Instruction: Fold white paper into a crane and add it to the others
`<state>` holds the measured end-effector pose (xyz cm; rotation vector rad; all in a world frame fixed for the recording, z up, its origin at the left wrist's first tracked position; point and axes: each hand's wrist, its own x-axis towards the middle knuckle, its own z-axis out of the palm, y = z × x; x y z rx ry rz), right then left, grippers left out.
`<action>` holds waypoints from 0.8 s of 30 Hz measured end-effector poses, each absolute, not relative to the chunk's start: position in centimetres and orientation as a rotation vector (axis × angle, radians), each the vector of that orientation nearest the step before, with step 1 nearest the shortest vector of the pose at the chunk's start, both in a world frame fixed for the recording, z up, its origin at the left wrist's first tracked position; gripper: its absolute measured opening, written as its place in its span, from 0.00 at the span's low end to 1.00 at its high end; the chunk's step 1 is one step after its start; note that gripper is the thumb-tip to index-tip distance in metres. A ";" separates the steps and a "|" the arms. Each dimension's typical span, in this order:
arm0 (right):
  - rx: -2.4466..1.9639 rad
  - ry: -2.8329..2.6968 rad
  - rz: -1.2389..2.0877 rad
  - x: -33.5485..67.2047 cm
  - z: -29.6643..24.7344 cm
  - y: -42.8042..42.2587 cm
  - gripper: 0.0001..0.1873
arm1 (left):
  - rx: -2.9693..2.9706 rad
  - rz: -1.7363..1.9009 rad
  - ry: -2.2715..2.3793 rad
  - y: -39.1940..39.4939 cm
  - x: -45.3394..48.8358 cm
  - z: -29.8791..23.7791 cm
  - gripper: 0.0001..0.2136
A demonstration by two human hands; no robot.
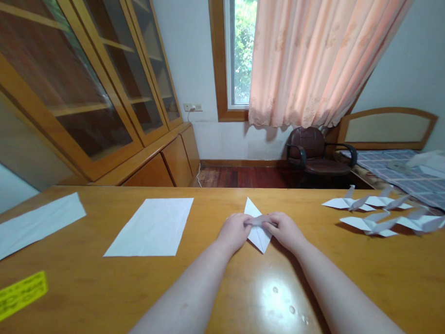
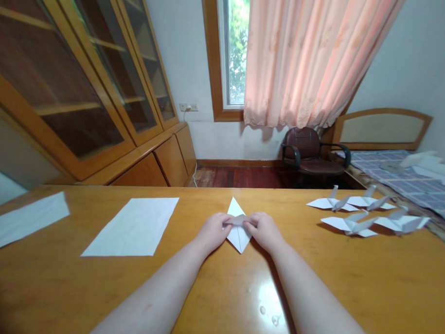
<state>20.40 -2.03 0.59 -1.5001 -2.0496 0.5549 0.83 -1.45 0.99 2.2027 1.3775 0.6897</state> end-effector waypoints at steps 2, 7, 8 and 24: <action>-1.521 -2.040 0.562 20.4 0.6 -2.1 0.15 | 2.178 0.674 1.429 -1.4 0.7 0.9 0.14; -1.483 -2.034 0.590 20.4 0.4 -2.1 0.10 | 2.168 0.585 1.471 -1.3 0.6 1.0 0.16; -1.465 -2.039 0.595 20.4 0.4 -2.1 0.10 | 2.181 0.574 1.469 -1.3 0.6 1.0 0.16; -1.664 -2.028 0.433 20.1 1.2 -2.4 0.13 | 2.166 0.596 1.504 -1.2 0.7 1.1 0.16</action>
